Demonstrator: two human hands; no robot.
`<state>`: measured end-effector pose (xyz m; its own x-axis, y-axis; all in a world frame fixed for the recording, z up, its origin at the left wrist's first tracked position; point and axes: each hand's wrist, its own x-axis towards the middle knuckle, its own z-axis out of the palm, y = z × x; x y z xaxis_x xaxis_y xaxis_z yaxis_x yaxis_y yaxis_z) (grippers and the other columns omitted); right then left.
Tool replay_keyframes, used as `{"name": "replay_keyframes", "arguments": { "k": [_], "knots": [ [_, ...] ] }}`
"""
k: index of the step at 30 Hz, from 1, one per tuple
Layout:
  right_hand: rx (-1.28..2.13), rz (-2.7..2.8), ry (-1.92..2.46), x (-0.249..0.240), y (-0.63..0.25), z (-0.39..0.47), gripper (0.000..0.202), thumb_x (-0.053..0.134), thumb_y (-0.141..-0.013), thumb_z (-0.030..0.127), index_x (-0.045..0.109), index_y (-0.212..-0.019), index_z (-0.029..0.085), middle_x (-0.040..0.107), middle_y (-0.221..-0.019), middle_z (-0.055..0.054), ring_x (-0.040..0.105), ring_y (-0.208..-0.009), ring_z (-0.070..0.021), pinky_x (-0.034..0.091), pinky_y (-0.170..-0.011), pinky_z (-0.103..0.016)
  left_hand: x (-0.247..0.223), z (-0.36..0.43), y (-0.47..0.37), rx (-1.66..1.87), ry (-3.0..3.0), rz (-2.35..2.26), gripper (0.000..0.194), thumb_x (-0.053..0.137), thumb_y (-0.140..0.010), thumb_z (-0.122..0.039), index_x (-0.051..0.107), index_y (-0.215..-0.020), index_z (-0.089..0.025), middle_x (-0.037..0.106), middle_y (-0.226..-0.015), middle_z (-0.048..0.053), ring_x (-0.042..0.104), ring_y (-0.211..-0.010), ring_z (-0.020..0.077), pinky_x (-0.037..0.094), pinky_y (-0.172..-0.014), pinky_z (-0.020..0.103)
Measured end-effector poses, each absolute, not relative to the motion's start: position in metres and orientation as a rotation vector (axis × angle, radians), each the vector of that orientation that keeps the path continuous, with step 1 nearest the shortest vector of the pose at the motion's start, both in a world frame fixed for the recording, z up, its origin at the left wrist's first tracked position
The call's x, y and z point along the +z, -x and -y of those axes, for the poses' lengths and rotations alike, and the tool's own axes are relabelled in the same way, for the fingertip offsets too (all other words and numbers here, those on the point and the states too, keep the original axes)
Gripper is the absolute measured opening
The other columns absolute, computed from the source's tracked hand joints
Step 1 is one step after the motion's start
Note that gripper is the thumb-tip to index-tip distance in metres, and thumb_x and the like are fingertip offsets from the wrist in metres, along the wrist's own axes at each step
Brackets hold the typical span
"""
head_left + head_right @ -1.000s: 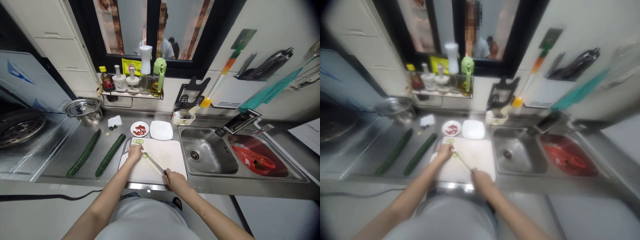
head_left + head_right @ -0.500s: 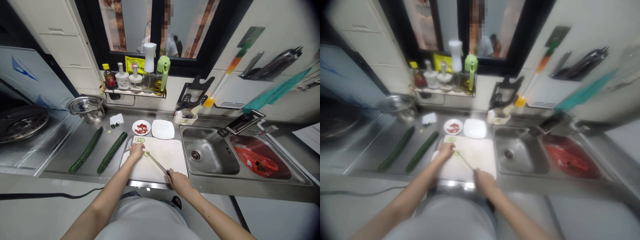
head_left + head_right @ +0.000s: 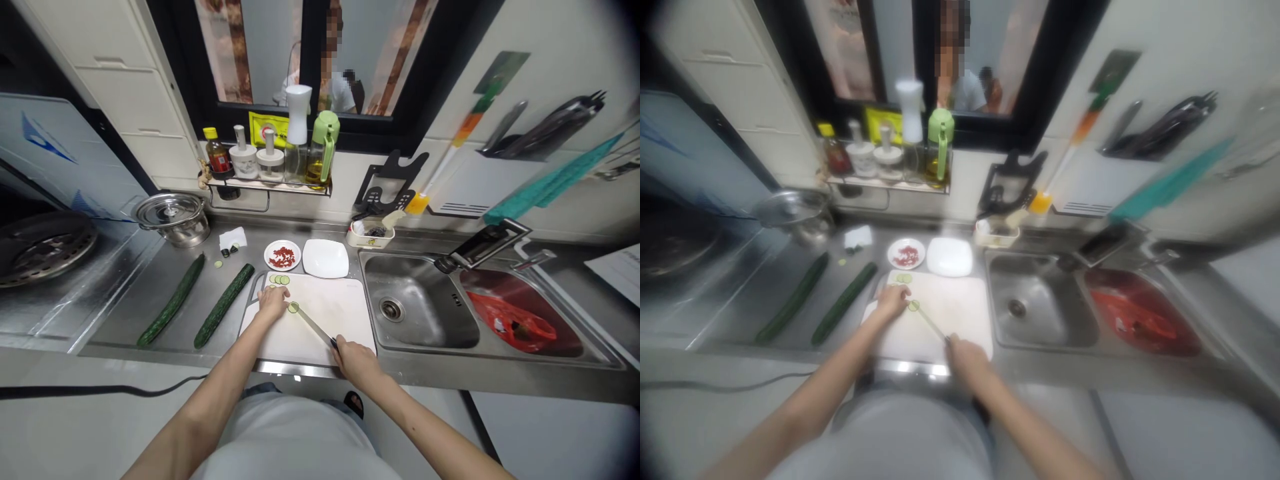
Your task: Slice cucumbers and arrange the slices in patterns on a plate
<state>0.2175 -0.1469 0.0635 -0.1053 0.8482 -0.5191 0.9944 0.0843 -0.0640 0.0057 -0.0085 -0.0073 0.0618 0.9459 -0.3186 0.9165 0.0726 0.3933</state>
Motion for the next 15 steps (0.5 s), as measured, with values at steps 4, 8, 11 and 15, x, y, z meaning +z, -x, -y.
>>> {"name": "replay_keyframes", "arguments": {
  "k": [4,8,11,15],
  "knots": [
    [-0.528,-2.053,-1.793,0.063,-0.217,0.143,0.031,0.031,-0.097,0.030,0.052,-0.114,0.016,0.069,-0.096,-0.016,0.067,-0.090,-0.0253,0.044,-0.071,-0.031,-0.008,0.008,-0.006,0.078,-1.841,-1.860,0.020,0.067,-0.074,-0.024,0.066,-0.093,-0.028,0.068,-0.098,0.001,0.052,-0.108,0.0246,0.033,-0.092,0.039],
    [-0.436,-2.084,-1.773,0.062,-0.220,0.140,0.031,0.031,-0.097,0.031,0.052,-0.114,0.017,0.070,-0.094,-0.015,0.067,-0.089,-0.0238,0.045,-0.072,-0.030,-0.007,0.009,-0.006,0.075,-1.841,-1.856,0.021,0.068,-0.073,-0.026,0.066,-0.094,-0.028,0.068,-0.099,0.001,0.052,-0.109,0.0241,0.032,-0.093,0.038],
    [-0.383,-2.115,-1.750,0.061,-0.224,0.138,0.030,0.031,-0.097,0.031,0.053,-0.114,0.018,0.070,-0.093,-0.014,0.067,-0.089,-0.0232,0.045,-0.073,-0.030,-0.005,0.009,-0.006,0.073,-1.839,-1.857,0.021,0.069,-0.073,-0.026,0.066,-0.094,-0.028,0.068,-0.099,0.002,0.052,-0.110,0.0242,0.031,-0.094,0.039],
    [-0.321,-2.143,-1.708,0.062,-0.228,0.133,0.028,0.034,-0.097,0.029,0.054,-0.112,0.017,0.070,-0.093,-0.014,0.068,-0.089,-0.0228,0.046,-0.073,-0.029,-0.004,0.010,-0.005,0.074,-1.839,-1.851,0.021,0.068,-0.074,-0.026,0.066,-0.095,-0.027,0.068,-0.099,0.002,0.051,-0.110,0.0245,0.031,-0.094,0.039]
  ]
}}
